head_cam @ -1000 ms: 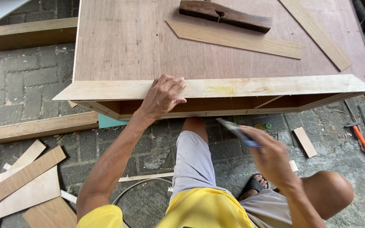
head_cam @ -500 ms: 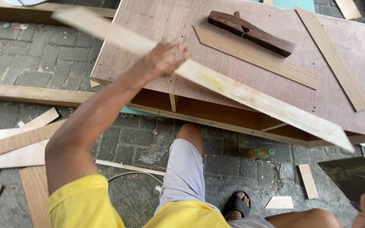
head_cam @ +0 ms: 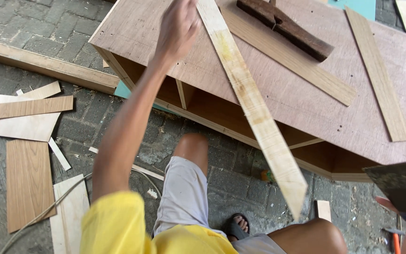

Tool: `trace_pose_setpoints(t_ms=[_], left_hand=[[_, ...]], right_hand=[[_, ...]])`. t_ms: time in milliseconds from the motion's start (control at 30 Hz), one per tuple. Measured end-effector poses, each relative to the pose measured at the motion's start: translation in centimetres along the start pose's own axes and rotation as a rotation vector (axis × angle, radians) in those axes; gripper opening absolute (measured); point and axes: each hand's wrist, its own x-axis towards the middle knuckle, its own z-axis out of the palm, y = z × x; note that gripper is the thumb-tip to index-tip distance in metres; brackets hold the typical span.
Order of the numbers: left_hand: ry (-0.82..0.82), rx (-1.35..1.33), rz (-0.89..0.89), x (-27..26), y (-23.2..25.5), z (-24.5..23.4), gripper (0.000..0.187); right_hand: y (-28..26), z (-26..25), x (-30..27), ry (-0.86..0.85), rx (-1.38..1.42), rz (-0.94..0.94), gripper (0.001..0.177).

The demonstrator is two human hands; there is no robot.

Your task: Sanding the edges of wood strips and applying wood filler using a scraper in a workshop environment.

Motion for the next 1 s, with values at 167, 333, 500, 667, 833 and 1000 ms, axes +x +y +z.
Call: trace_pose_setpoints(t_ms=[167, 333, 500, 667, 833, 1000], left_hand=[[-0.04, -1.13, -0.977, -17.2, 19.0, 3.2, 0.051], [-0.193, -2.145, -0.946, -24.3, 25.9, 13.2, 0.06], [0.006, -2.641, -0.881, -24.0, 27.8, 11.9, 0.1], [0.025, -2.604, -0.935, -27.3, 26.9, 7.3, 0.084], [0.151, -2.304, -1.089, -29.5, 25.5, 0.5, 0.097], [0.193, -2.12, -1.173, -30.3, 24.6, -3.4, 0.107]], right_hand=[[-0.7, 5.4, 2.7, -0.039, 0.391, 0.045, 0.044], [-2.4, 10.8, 2.2, -0.138, 0.71, 0.183, 0.031], [-3.7, 11.7, -1.2, -0.148, 0.763, 0.265, 0.04], [-5.7, 14.1, 1.4, -0.224, 0.684, 0.058, 0.025], [-9.0, 19.2, 8.3, -0.157, -0.088, 0.006, 0.036], [-16.0, 31.0, 17.2, -0.425, -0.677, -1.185, 0.023]])
